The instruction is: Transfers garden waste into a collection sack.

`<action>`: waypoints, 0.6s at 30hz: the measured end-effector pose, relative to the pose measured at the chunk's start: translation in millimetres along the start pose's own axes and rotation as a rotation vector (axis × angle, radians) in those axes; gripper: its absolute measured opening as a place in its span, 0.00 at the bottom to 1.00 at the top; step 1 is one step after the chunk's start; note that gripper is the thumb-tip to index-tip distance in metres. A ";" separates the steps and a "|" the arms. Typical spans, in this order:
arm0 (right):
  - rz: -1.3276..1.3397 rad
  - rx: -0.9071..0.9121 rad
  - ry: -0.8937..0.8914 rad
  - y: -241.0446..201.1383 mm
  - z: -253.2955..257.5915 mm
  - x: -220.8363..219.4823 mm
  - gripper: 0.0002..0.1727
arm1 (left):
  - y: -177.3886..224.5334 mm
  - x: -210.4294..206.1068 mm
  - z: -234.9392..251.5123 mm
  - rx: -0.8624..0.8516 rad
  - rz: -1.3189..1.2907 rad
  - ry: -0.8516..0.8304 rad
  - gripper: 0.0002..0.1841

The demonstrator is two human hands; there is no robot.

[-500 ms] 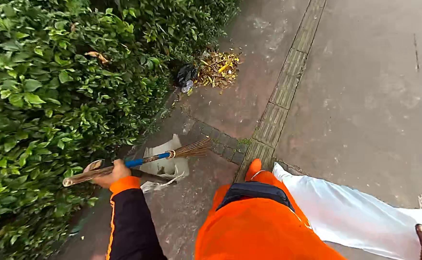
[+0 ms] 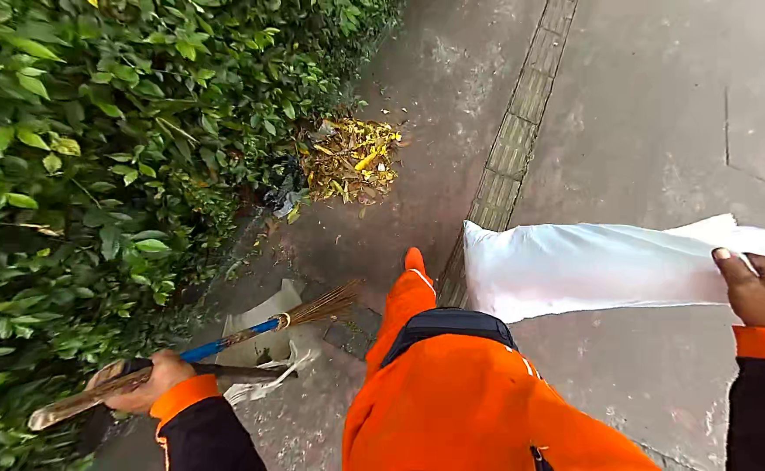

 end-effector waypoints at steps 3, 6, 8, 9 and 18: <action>-0.004 0.056 -0.002 -19.9 105.4 -12.7 0.32 | 21.1 -53.6 -11.9 0.007 0.039 0.027 0.42; -0.017 0.198 -0.024 -48.4 183.5 -29.8 0.36 | 55.1 -90.9 -33.0 0.046 0.039 0.033 0.43; -0.034 0.322 -0.066 -82.3 225.4 -50.0 0.39 | 79.1 -110.2 -47.0 0.069 0.028 0.047 0.44; -0.040 0.390 -0.090 -104.4 243.5 -64.4 0.38 | 89.7 -120.0 -51.9 0.068 0.017 0.049 0.44; -0.085 0.279 -0.925 -117.0 313.9 -397.2 0.25 | 139.4 -212.4 -94.5 0.003 0.070 0.096 0.44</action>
Point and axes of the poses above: each hand's wrist, its own z-axis towards the middle knuckle, its own x-axis out of the back of the hand, y = z × x, the point moved 6 cm from there along z, towards the middle knuckle, and after that the axes turned 10 degrees about x, right-handed, at the moved point
